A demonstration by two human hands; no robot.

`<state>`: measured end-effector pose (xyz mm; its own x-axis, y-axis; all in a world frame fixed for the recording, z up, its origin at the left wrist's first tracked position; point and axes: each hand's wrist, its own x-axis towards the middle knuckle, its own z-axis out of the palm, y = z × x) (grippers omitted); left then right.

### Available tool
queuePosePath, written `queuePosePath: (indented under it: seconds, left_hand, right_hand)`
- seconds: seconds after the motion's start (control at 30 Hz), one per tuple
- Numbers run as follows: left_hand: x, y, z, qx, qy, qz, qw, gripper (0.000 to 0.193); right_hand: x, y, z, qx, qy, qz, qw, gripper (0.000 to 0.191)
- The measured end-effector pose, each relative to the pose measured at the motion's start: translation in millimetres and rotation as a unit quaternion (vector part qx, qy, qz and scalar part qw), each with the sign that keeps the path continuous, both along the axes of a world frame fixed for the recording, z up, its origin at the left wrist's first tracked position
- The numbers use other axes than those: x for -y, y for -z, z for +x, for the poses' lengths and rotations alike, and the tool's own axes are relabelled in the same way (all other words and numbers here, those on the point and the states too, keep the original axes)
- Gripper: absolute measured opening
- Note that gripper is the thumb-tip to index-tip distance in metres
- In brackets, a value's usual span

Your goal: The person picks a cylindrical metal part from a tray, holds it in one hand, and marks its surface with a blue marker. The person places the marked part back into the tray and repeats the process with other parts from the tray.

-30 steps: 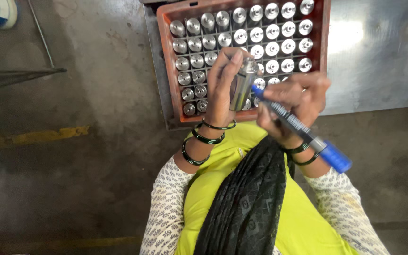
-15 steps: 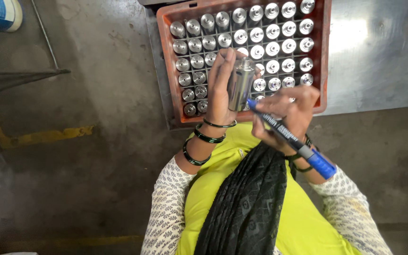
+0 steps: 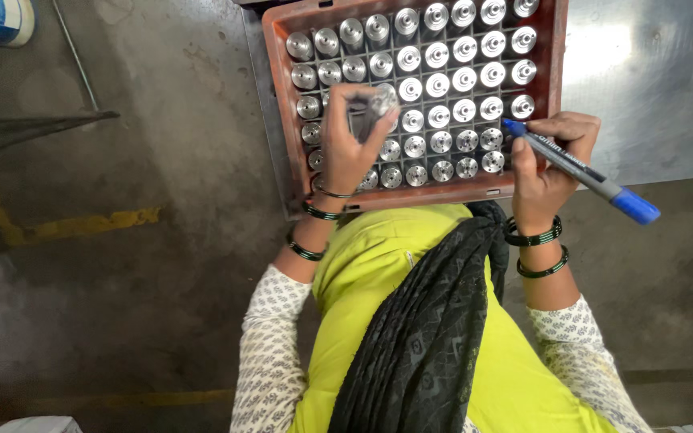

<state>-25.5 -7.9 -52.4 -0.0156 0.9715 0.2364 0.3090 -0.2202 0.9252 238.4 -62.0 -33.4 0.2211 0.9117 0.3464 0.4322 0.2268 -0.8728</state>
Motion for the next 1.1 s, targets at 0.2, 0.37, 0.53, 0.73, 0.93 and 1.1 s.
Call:
queuePosePath:
  seconds: [0.2, 0.37, 0.53, 0.73, 0.93, 1.1]
  left_hand:
    - [13.4, 22.1, -54.4, -0.145, 0.068, 0.029, 0.987, 0.037]
    - [15.7, 23.3, -60.6, -0.207, 0.116, 0.045, 0.97, 0.037]
    - [4.7, 22.6, -39.7, -0.246, 0.121, 0.045, 0.961, 0.033]
    - [0.5, 18.0, -67.4, -0.383, 0.055, 0.037, 0.921, 0.055]
    - [2.7, 46.1, -50.1, -0.456, 0.062, 0.006, 0.888, 0.057]
    - [-10.1, 40.7, -49.4, -0.438, 0.076, 0.042, 0.895, 0.061]
  right_hand:
    - [9.3, 24.8, 15.0, -0.024, 0.043, -0.041, 0.998, 0.027]
    - [2.3, 27.7, 13.0, -0.085, 0.027, -0.053, 0.995, 0.028]
    - [-0.2, 23.9, 6.2, -0.095, 0.004, -0.058, 0.994, 0.027]
    - [2.6, 21.2, 5.2, -0.123, 0.008, -0.074, 0.99, 0.025]
    - [1.6, 23.8, -5.2, -0.152, -0.017, -0.091, 0.984, 0.025]
    - [0.9, 23.9, -11.0, -0.138, -0.017, -0.085, 0.987, 0.024]
